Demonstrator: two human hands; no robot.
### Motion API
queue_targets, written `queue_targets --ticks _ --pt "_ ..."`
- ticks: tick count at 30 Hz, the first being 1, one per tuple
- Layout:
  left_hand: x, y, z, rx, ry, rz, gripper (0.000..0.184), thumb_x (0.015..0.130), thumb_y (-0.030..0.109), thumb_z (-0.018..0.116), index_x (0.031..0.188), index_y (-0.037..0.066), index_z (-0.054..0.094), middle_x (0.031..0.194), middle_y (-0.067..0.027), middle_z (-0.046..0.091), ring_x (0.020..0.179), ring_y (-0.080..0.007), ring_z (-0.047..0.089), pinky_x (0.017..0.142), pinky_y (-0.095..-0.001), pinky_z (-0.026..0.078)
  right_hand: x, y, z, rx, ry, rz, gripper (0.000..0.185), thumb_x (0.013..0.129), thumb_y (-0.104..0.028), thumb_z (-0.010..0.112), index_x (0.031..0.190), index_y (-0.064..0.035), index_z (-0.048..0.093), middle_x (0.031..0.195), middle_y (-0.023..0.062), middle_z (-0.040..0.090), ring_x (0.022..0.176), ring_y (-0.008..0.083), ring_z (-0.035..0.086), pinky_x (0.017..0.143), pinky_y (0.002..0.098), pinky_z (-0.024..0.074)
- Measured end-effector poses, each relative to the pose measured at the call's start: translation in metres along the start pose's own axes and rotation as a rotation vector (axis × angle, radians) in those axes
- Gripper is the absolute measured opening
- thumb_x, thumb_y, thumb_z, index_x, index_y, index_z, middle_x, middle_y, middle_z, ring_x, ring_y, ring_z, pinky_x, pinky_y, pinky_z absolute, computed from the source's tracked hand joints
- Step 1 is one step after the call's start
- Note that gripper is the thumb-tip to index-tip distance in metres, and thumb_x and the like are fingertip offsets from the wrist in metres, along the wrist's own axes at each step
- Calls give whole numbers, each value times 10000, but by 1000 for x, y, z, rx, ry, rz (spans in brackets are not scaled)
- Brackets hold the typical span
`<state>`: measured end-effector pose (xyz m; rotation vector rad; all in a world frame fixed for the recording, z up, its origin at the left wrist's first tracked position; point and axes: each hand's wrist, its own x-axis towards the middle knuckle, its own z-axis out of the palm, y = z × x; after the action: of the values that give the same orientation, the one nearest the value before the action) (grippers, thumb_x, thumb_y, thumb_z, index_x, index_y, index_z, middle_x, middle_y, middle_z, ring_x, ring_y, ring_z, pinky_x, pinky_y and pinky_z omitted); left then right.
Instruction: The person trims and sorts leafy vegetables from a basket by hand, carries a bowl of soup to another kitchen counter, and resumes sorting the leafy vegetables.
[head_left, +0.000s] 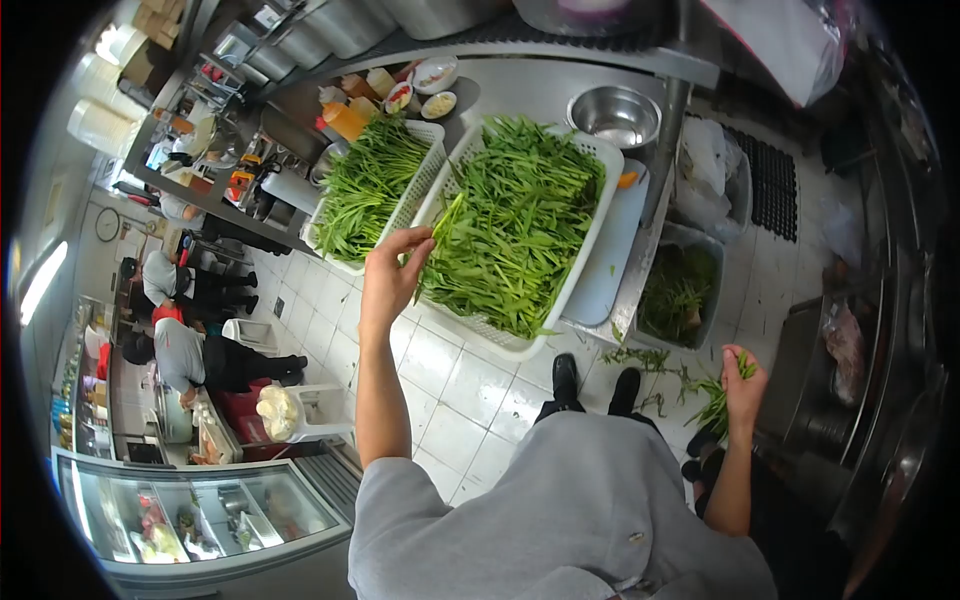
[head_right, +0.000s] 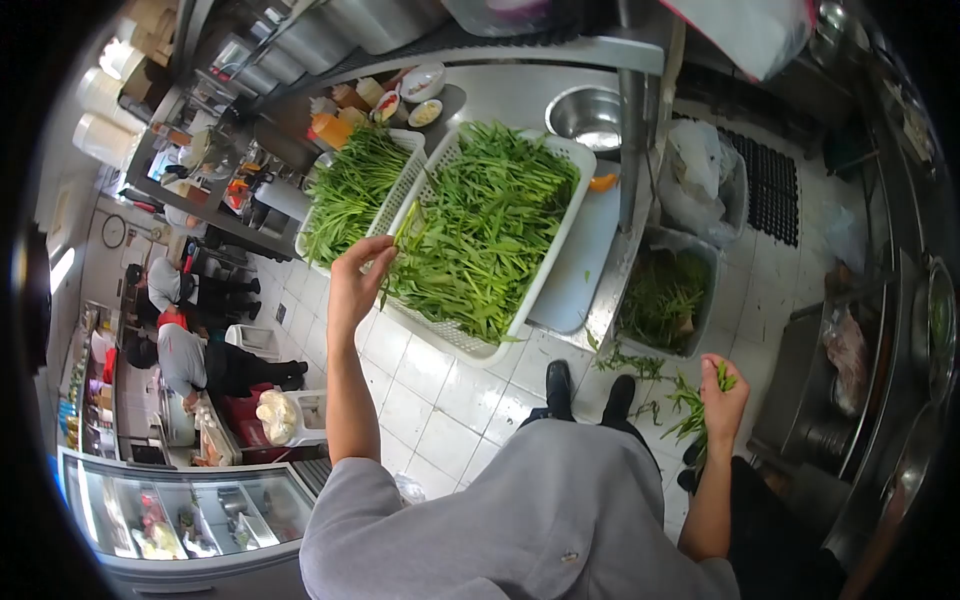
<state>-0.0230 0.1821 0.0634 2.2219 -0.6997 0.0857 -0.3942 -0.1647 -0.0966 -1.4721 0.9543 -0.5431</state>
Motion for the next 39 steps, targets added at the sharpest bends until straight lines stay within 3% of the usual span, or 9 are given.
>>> queue_targets --ticks 6,11,13,19,21,24,29,33,39 --pt "14 32 20 -545 -87 -180 268 952 152 658 1135 -43 656 889 -55 695 798 -117 671 726 -255 531 14 -77 63 65 -186 -197 160 924 -136 681 986 7 719 735 -17 614 613 36 513 523 197 399" --pt "3 84 79 -859 -445 -107 206 973 109 609 1119 -30 651 922 -66 698 791 -145 675 723 -276 542 22 -169 109 51 -381 -644 161 911 -105 684 997 25 723 900 65 715 778 93 629 697 239 485" --pt "-3 105 101 -975 -631 -121 200 987 112 577 1116 -23 650 956 -85 696 830 -175 689 749 -285 552 26 -195 117 38 -384 -689 151 892 -80 680 982 38 710 867 56 668 760 85 590 671 229 450" --pt "-9 135 151 -821 -825 -9 220 992 110 560 1141 -20 657 1047 -94 695 923 -138 650 842 -289 523 48 -190 100 102 -567 -265 197 888 -134 709 970 45 711 911 41 694 820 55 600 712 238 472" --pt "1 138 155 -714 -564 39 290 1001 126 557 1246 -12 631 1131 -91 683 1007 -138 639 924 -287 496 46 -186 92 -7 -460 -414 225 865 -172 746 971 24 721 828 60 695 751 86 604 691 267 480" --pt "7 180 143 -819 -443 127 239 944 44 619 1175 -14 648 1121 -94 678 944 -156 653 822 -283 510 49 -171 79 -137 -414 -508 294 804 -224 797 972 6 721 770 156 684 666 176 624 650 324 490" --pt "7 192 162 -322 -638 624 190 841 -60 672 1018 6 690 994 -123 674 913 -249 678 802 -309 562 31 -166 44 -354 -315 -620 279 772 -255 798 908 -26 715 818 177 682 758 353 673 672 408 524" --pt "-29 181 189 -235 -836 633 202 870 13 642 1069 46 653 1007 -148 648 920 -366 647 791 -412 527 9 -116 25 -530 -296 -625 211 817 -246 739 919 -62 725 847 119 687 785 316 677 694 408 533" --pt "-96 137 233 -92 -875 732 131 847 109 697 971 66 687 961 -120 685 784 -342 683 691 -424 565 -35 -63 16 -703 -425 -344 238 773 -282 634 862 -71 701 836 159 692 798 365 679 689 474 549"
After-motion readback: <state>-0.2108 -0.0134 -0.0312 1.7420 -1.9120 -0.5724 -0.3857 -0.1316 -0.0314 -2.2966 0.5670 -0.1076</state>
